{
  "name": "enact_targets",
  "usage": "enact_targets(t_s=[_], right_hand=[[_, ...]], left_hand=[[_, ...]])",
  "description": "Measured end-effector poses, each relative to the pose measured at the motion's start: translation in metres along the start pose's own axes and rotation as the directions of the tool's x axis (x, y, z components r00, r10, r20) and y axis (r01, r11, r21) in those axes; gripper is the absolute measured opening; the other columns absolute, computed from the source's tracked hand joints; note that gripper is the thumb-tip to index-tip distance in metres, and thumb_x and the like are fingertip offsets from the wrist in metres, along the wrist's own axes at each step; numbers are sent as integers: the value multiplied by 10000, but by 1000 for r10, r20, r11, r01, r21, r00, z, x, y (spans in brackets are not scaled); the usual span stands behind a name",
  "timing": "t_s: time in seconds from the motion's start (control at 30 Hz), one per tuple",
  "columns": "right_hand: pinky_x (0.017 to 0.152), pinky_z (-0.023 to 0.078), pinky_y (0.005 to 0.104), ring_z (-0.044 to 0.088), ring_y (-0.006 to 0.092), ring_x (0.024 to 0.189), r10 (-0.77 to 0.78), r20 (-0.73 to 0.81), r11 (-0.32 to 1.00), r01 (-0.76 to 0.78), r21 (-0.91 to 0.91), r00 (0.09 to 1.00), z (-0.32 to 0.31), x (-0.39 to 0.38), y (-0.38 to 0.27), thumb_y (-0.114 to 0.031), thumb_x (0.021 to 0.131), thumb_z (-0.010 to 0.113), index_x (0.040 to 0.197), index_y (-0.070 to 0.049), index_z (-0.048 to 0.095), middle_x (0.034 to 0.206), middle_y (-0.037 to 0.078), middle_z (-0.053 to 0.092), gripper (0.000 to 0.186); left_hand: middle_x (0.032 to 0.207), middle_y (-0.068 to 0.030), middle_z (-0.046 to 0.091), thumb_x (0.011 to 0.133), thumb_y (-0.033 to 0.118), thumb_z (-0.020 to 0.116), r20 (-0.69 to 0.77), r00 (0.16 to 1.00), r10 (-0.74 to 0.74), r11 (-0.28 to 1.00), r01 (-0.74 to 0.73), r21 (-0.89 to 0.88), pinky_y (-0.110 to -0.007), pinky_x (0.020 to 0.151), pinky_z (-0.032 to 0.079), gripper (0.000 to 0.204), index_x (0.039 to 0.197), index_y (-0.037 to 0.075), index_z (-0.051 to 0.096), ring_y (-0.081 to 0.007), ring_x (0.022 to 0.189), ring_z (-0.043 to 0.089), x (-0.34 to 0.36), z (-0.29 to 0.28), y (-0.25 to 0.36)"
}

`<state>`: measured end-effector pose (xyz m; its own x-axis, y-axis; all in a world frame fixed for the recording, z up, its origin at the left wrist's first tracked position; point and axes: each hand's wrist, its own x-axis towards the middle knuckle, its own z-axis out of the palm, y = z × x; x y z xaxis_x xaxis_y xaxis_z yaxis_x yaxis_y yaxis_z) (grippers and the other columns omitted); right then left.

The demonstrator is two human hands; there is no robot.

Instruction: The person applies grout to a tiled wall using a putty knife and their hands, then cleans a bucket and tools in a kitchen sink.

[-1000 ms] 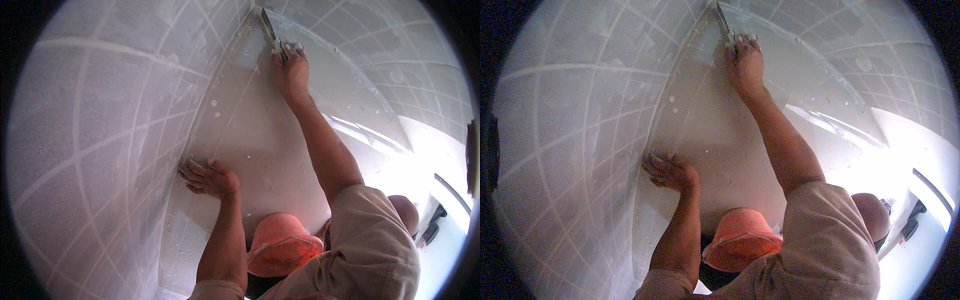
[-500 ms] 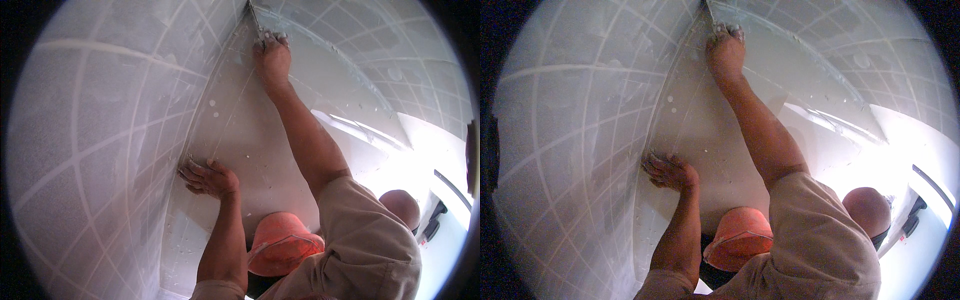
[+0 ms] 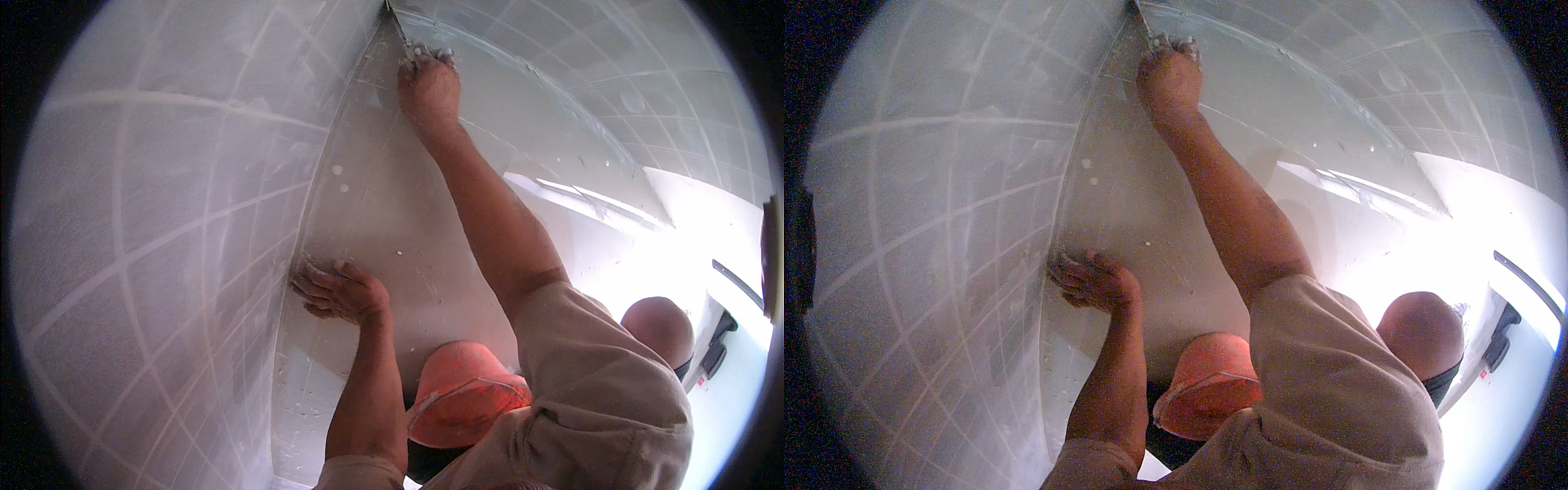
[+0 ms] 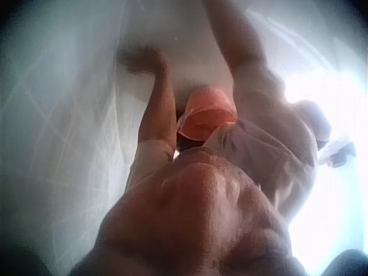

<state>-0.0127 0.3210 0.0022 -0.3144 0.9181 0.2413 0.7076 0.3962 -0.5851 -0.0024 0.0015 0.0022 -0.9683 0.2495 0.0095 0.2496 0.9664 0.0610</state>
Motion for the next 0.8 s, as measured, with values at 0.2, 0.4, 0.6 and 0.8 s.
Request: enact_targets(t_s=[0.2, 0.4, 0.6, 0.8], right_hand=[[1026, 423, 493, 532, 467, 1149, 144, -24, 989, -145, -28, 989, -17, -14, 11, -134, 874, 582, 1217, -6, 642, 1121, 298, 632, 370], [1064, 409, 493, 513, 467, 1206, 244, -7, 970, -244, 6, 970, -51, -34, 29, -98, 871, 560, 1293, -40, 612, 1186, 326, 597, 429], [922, 459, 492, 565, 436, 1019, 232, -140, 965, -246, -92, 963, -74, -59, 68, -167, 891, 592, 1304, -1, 606, 1045, 286, 611, 445], [911, 466, 487, 572, 430, 1008, 238, -190, 963, -256, -79, 953, -104, -77, 96, -169, 884, 594, 1302, 10, 607, 1042, 283, 599, 455]], left_hand=[[1571, -293, 188, 1006, 478, 326, 35, 999, -16, 998, 14, 61, -633, 1152, 168, 700, 1480, -35, 275, -431, 1502, 139, 0, 3, -3], [1578, -217, 283, 1020, 434, 371, -172, 984, 46, 996, -32, 85, -614, 1101, 259, 609, 1497, 58, 327, -390, 1469, 265, -1, 14, -6], [1581, -219, 277, 1014, 456, 364, -192, 981, 6, 997, 10, 80, -602, 1093, 279, 648, 1496, 26, 314, -399, 1417, 346, -4, 17, -1], [1560, -219, 320, 1009, 448, 390, -236, 972, 14, 992, 16, 125, -596, 1086, 296, 634, 1477, 22, 355, -408, 1391, 379, -4, 22, -6]])
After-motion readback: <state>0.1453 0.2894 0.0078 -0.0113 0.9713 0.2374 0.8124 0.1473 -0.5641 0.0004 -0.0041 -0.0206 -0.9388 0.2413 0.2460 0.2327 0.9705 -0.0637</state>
